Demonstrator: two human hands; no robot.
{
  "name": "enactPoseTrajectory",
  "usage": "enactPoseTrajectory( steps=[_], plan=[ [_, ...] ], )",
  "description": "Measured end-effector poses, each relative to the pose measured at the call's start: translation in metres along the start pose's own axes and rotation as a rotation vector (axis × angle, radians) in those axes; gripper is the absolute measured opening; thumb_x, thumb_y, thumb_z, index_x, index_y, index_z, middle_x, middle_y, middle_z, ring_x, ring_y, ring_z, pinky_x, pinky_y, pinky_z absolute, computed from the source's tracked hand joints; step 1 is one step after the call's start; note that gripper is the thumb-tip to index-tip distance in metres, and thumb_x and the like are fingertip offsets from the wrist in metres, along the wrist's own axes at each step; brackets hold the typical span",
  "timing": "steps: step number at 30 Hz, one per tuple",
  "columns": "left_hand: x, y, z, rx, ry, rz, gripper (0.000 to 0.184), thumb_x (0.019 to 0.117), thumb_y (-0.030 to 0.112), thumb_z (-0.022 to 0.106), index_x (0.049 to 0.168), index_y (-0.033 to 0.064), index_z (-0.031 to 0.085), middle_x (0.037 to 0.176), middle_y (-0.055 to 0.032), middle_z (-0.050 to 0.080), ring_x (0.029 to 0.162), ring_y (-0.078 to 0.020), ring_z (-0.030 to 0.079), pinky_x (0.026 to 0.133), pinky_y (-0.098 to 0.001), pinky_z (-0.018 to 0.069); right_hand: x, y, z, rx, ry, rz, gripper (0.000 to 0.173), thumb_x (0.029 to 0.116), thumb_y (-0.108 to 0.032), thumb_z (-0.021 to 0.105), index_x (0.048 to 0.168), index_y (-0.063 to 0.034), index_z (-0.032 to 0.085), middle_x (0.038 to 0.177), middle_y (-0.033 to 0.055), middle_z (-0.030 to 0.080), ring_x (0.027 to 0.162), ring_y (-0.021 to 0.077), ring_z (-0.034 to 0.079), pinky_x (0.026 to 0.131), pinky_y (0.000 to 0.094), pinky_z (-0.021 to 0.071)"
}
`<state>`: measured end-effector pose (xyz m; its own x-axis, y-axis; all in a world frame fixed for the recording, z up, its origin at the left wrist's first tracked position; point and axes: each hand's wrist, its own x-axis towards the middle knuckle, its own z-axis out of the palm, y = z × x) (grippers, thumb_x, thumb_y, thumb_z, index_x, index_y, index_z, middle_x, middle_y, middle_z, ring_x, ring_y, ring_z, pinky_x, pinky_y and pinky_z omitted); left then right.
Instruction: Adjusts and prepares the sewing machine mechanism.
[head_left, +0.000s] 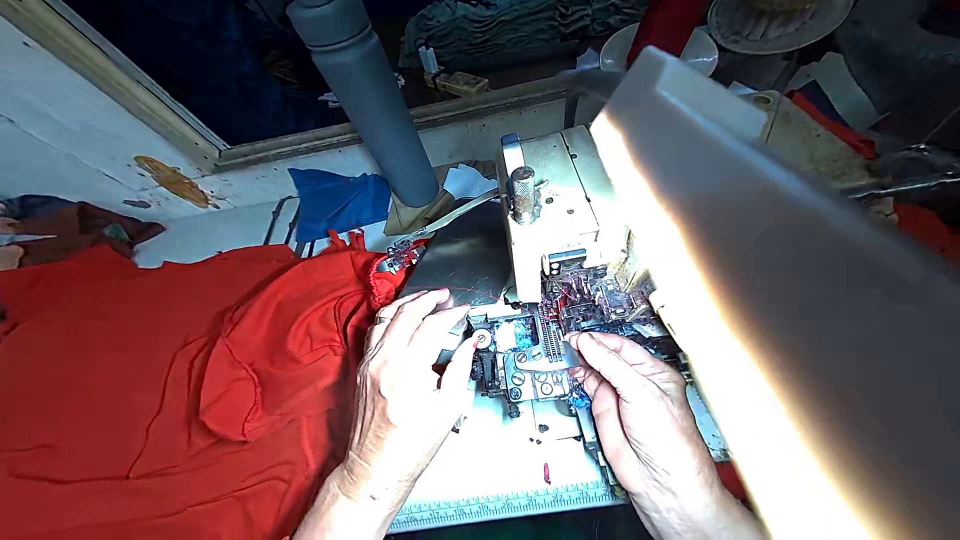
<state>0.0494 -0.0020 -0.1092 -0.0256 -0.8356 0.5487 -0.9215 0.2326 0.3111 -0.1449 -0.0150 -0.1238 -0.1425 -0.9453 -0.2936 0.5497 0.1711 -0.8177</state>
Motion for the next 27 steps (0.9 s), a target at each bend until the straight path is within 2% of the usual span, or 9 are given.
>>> enactPoseTrajectory(
  steps=[5, 12, 17, 22, 27],
  plan=[
    [0.0000, 0.0005, -0.0009, 0.008, -0.007, -0.005, 0.029, 0.0945, 0.027, 0.062, 0.111, 0.0085, 0.078, 0.125, -0.0094, 0.070, 0.122, -0.0256, 0.062, 0.102, -0.0404, 0.0488, -0.0009, -0.0022, 0.0030, 0.006, 0.020, 0.022, 0.011, 0.0923, 0.004, 0.067, 0.087, -0.0013, 0.075, 0.081, 0.0078, 0.074, 0.070, 0.0110, 0.069, 0.067, 0.0228, 0.0590],
    [0.0006, 0.0018, -0.0013, 0.020, -0.001, -0.009, 0.031, 0.0959, 0.029, 0.061, 0.113, 0.0099, 0.078, 0.125, -0.0083, 0.070, 0.121, -0.0237, 0.063, 0.101, -0.0380, 0.0484, -0.0010, -0.0021, 0.0025, 0.022, 0.037, 0.045, 0.014, 0.0938, 0.006, 0.064, 0.087, -0.0005, 0.074, 0.082, 0.0084, 0.074, 0.073, 0.0120, 0.071, 0.071, 0.0244, 0.0602],
    [0.0001, 0.0010, -0.0010, 0.026, 0.001, -0.008, 0.030, 0.0954, 0.027, 0.061, 0.113, 0.0102, 0.078, 0.126, -0.0083, 0.070, 0.122, -0.0229, 0.063, 0.101, -0.0367, 0.0491, 0.0000, -0.0023, 0.0027, 0.028, 0.042, 0.051, 0.013, 0.0930, 0.006, 0.064, 0.087, -0.0002, 0.074, 0.082, 0.0086, 0.073, 0.072, 0.0121, 0.070, 0.069, 0.0242, 0.0598],
    [-0.0005, 0.0004, -0.0008, 0.008, 0.005, 0.006, 0.029, 0.0954, 0.026, 0.061, 0.112, 0.0092, 0.078, 0.126, -0.0095, 0.070, 0.121, -0.0229, 0.063, 0.101, -0.0369, 0.0486, -0.0007, 0.0001, -0.0008, 0.011, -0.014, 0.001, 0.013, 0.0933, 0.005, 0.065, 0.088, -0.0004, 0.075, 0.084, 0.0092, 0.074, 0.075, 0.0126, 0.070, 0.074, 0.0251, 0.0599],
    [-0.0006, -0.0003, -0.0011, 0.011, 0.004, 0.010, 0.029, 0.0956, 0.025, 0.060, 0.112, 0.0099, 0.078, 0.125, -0.0086, 0.070, 0.122, -0.0224, 0.063, 0.102, -0.0364, 0.0483, 0.0004, -0.0002, 0.0004, 0.039, 0.007, 0.032, 0.013, 0.0934, 0.005, 0.064, 0.087, -0.0006, 0.074, 0.084, 0.0087, 0.073, 0.074, 0.0117, 0.070, 0.071, 0.0241, 0.0599]
  ],
)
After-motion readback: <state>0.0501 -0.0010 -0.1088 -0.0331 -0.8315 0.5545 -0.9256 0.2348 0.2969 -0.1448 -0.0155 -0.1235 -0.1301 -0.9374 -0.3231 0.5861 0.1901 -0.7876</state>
